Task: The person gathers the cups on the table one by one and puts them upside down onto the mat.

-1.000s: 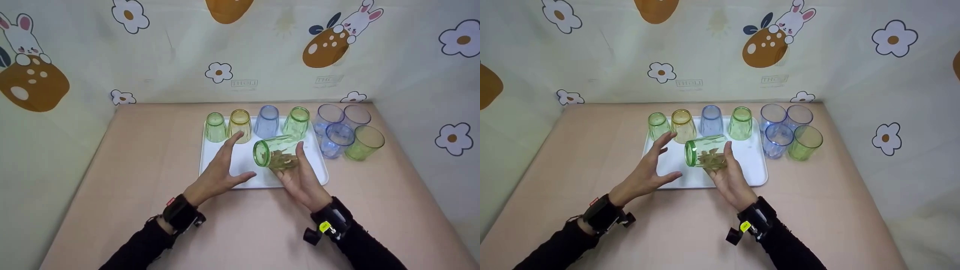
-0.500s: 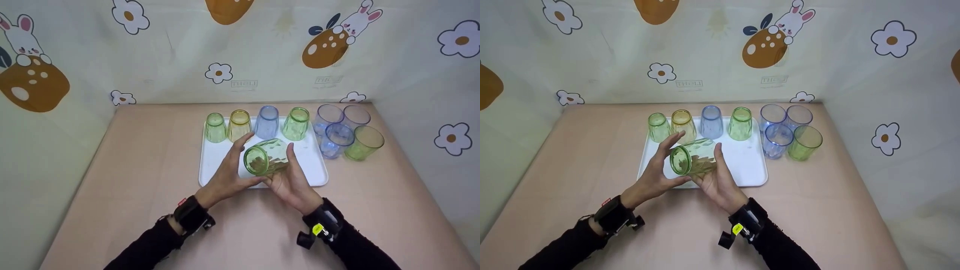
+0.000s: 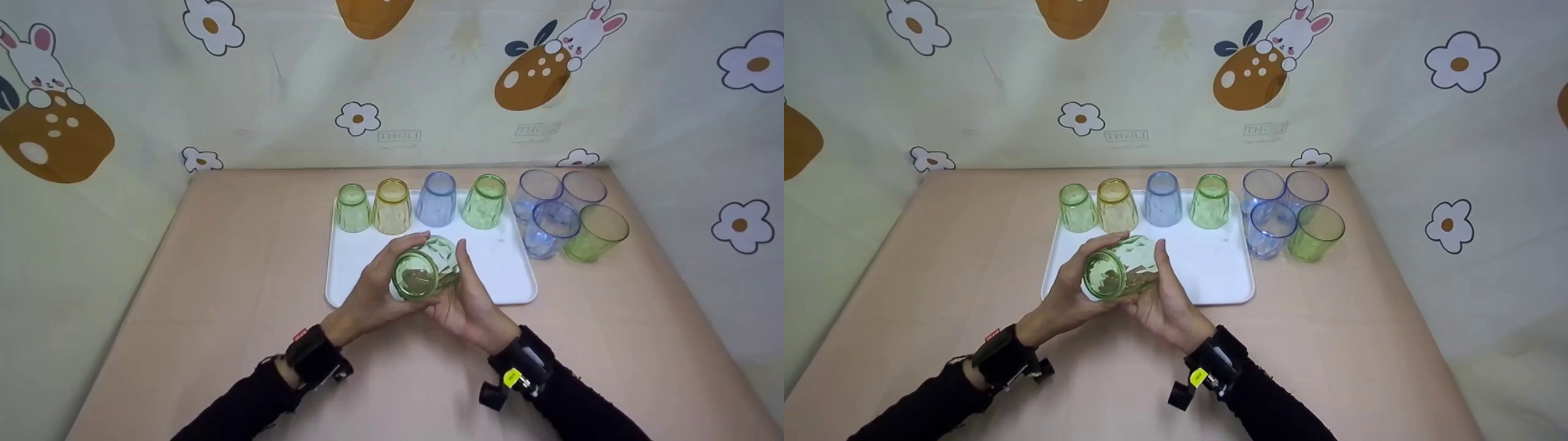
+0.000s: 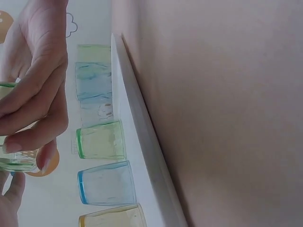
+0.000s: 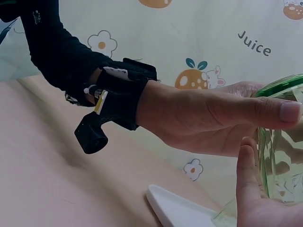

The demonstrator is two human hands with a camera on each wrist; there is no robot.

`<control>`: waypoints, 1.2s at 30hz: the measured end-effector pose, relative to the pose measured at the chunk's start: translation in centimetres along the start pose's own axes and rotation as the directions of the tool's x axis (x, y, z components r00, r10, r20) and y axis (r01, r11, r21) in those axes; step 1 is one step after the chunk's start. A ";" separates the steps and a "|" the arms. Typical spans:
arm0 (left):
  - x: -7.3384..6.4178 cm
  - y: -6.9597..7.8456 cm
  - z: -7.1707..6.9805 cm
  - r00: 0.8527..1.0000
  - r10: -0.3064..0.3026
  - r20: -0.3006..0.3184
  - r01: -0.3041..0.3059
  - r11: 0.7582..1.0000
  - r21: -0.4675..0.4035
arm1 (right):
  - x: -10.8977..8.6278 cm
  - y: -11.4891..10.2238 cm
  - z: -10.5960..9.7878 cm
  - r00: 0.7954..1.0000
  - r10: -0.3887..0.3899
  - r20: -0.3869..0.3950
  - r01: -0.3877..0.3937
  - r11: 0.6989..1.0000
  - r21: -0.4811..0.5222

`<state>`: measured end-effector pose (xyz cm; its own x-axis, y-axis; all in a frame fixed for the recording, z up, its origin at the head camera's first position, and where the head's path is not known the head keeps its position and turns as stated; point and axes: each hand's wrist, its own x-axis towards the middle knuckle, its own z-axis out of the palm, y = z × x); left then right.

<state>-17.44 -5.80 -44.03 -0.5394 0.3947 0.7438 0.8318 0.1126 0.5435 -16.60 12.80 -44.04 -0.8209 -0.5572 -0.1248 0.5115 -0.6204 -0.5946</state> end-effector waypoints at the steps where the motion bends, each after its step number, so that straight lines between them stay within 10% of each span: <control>1: -0.1 0.0 0.0 1.000 -0.003 0.004 0.002 1.000 0.008 | 0.0 0.0 -0.1 1.000 0.002 0.003 -0.002 1.000 -0.001; 17: -1.3 -0.2 -0.5 0.998 -0.023 0.066 0.018 0.997 0.070 | -0.4 0.1 -1.2 0.997 -0.069 -0.034 0.060 0.975 -0.214; 23: -1.7 -0.5 -1.6 0.993 -0.096 0.066 0.087 0.989 0.121 | -0.9 -0.4 -1.9 0.986 -0.066 -0.155 0.043 0.988 -0.150; 36: -1.7 -0.7 -4.9 0.958 -0.287 0.023 0.281 0.948 0.147 | -2.1 -1.5 -3.2 0.985 -0.082 -0.154 0.055 0.983 -0.175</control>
<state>-17.71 -10.98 -43.74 -0.7525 0.3664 0.5473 0.6565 0.3518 0.6672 -16.47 16.61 -45.40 -0.8895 -0.4129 -0.1959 0.4133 -0.5439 -0.7303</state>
